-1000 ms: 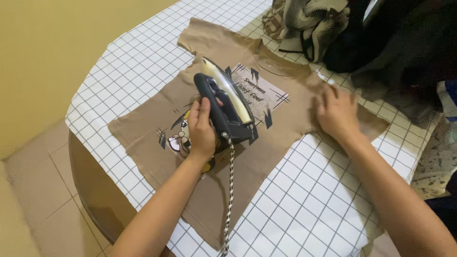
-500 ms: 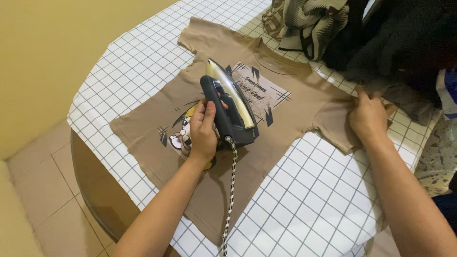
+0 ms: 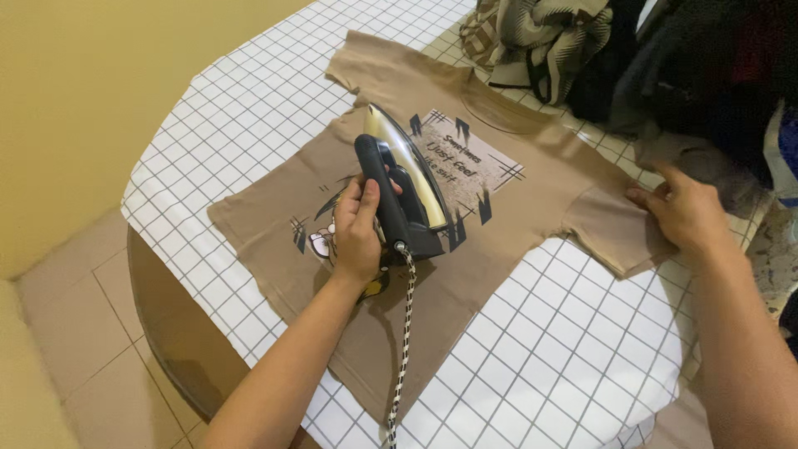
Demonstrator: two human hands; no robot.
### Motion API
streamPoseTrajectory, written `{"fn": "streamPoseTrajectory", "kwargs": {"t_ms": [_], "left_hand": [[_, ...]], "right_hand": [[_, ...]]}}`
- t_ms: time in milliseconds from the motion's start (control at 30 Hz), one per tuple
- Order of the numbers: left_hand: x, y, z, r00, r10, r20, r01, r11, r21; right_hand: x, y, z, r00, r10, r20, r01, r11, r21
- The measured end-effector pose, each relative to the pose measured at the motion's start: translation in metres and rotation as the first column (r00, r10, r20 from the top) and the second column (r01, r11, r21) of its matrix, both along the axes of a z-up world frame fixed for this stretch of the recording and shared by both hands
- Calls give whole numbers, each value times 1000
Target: The person irons a beige t-shirt with a graphic print on a tiled table using a steam iron. After ironing, the person places the t-shirt on a hanger and then picks up a black t-shirt to begin ironing it.
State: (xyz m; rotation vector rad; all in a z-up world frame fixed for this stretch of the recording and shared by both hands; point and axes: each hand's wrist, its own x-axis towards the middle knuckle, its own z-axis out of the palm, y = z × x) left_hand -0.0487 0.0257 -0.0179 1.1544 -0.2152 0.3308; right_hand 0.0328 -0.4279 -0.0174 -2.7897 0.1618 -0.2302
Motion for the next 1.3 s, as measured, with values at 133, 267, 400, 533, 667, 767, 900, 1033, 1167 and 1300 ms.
{"fn": "streamPoseTrajectory", "kwargs": {"t_ms": [133,267,400,533,667,767,900,1033,1167,1300], "left_hand": [[-1,0,0,1000,-1,-3,1,1000,17],[0,-2,-1,1000,8,17,-8,1000,22],[0,-3,1,1000,-3,-9,3,1000,29],[1,2,5,1000,-4,-19,4,1000,11],[7,20,10,999,-38,-37,33,991,-127],[13,38,13,999,29,-46,-34,993,-109],[15,56,12,991,135,-1,-135,989,-67],[18,66,13,988,155,-10,-156,981,-119],[18,69,15,982,186,-31,-188,978,-94],[18,69,16,980,196,-23,-197,979,-58]], "right_hand": [[-4,-7,-7,995,-97,-6,95,987,-129],[-17,-13,-8,992,-26,123,52,977,-208],[-37,18,2,894,298,336,-27,782,-623],[-79,104,10,692,678,247,-687,724,-64],[-144,190,26,227,964,136,-974,226,25],[-172,227,30,40,995,92,-999,41,-16],[-178,239,22,-73,996,45,-952,-56,-302],[-181,239,13,-132,989,67,-905,-93,-414],[-185,231,16,-150,988,49,-916,-120,-382],[-194,220,22,-155,987,36,-943,-137,-304]]}}
